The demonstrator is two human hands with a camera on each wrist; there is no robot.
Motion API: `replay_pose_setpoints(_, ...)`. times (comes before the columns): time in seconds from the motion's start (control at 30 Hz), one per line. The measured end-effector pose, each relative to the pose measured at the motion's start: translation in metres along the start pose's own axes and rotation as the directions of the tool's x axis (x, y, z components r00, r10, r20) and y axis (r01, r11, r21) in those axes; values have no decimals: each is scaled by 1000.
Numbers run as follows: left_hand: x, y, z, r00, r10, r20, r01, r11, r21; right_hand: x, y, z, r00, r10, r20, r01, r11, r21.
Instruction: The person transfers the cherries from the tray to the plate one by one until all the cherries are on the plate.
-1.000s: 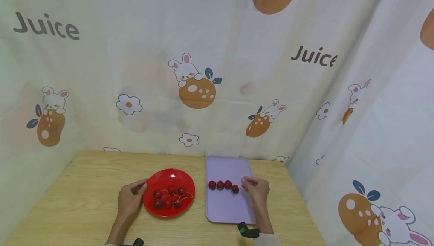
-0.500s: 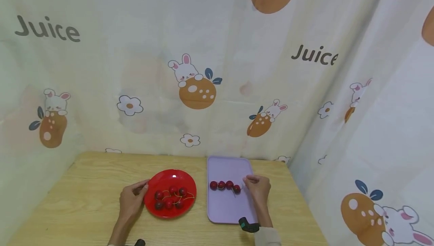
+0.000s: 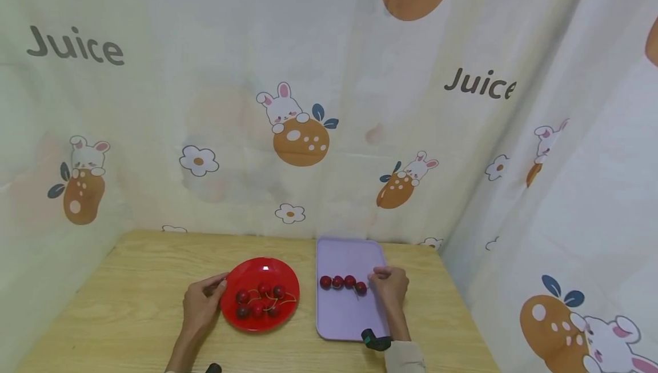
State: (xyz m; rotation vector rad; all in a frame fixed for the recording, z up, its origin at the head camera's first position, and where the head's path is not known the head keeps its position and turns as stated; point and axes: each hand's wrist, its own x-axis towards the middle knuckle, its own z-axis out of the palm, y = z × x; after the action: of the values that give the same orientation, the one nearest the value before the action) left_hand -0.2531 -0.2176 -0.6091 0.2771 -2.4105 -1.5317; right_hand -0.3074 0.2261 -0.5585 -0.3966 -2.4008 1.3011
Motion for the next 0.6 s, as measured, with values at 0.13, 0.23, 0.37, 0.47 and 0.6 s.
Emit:
replay_pose_setpoints(0.13, -1, 0, 0, 1000, -1, -11, 1, 1000, -5, 3, 5, 5, 999, 21, 24, -21, 1000, 1)
replay_pose_setpoints(0.23, 0, 0, 1, 1000, 2, -20, -2, 1000, -16, 6, 10, 10, 999, 36, 23, -36, 999, -14)
replay_pose_setpoints(0.37, -1, -2, 2, 999, 16, -32, -16, 1000, -16, 7, 14, 15, 1000, 26, 6, -26, 999, -28)
replay_pose_setpoints(0.47, -1, -4, 2, 999, 26, -39, -26, 1000, -8, 8, 15, 18, 1000, 17, -2, -17, 1000, -25)
replay_pose_setpoints(0.6, 0, -4, 3, 999, 29, -43, -30, 1000, -8, 10, 17, 22, 1000, -8, -18, 8, 1000, -27)
